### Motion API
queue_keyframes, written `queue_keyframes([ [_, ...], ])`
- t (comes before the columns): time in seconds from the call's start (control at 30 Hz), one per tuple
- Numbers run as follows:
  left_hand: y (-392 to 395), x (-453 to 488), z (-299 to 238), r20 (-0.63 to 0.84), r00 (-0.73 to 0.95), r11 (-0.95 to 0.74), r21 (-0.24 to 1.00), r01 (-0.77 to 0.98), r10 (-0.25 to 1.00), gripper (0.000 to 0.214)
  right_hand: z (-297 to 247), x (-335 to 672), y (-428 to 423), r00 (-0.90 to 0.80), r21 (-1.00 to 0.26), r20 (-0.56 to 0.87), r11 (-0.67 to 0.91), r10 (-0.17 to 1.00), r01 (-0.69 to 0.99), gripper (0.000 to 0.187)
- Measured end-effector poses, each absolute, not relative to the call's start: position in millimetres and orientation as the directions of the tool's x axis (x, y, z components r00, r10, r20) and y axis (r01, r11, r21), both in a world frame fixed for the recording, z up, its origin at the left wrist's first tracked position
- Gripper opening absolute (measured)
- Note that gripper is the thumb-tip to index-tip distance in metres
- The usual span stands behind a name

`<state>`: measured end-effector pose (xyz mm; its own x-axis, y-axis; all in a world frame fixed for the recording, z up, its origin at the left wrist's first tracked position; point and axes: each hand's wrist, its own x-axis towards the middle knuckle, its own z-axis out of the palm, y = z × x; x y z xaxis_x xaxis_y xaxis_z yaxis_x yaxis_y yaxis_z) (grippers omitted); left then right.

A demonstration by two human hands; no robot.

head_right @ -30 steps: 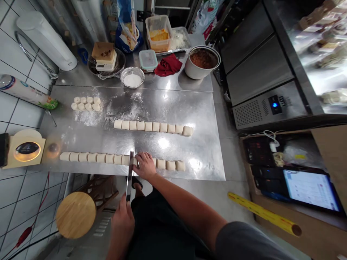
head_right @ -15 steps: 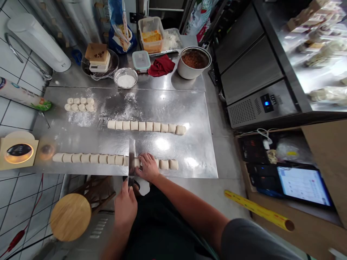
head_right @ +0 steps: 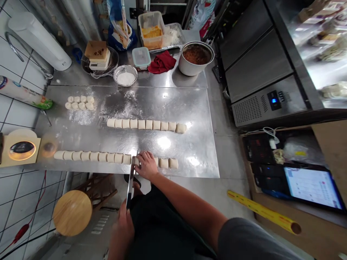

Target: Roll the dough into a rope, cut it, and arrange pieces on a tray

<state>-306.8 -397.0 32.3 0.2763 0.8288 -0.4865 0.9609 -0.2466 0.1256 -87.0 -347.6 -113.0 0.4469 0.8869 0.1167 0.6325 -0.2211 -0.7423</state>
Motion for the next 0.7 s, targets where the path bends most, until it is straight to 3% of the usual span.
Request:
queue_keyframes([
  [0.1,-410.1,-332.4,43.7,-0.500,0.161,-0.167,0.034,0.985,0.851,0.053,-108.5,-81.1,-357.9,0.463,-0.752,0.118,-0.226,0.878,0.619,0.057],
  [0.33,-371.5,-244.9,40.5,-0.410,0.399,-0.313,0.261,0.913,0.820,0.046,-110.1,-62.3,-390.9,0.474,-0.750,0.077,-0.262,0.877,0.607,0.056],
  [0.53,-374.5,-196.5,22.0,-0.381,0.471,-0.396,0.260,0.880,0.795,0.040,-119.2,-59.2,-394.0,0.480,-0.774,0.092,-0.241,0.872,0.586,0.054],
  [0.7,-382.7,-195.9,14.3,-0.442,0.422,-0.362,0.217,0.907,0.792,0.044,-125.5,-57.4,-395.2,0.467,-0.772,0.104,-0.225,0.878,0.595,0.050],
])
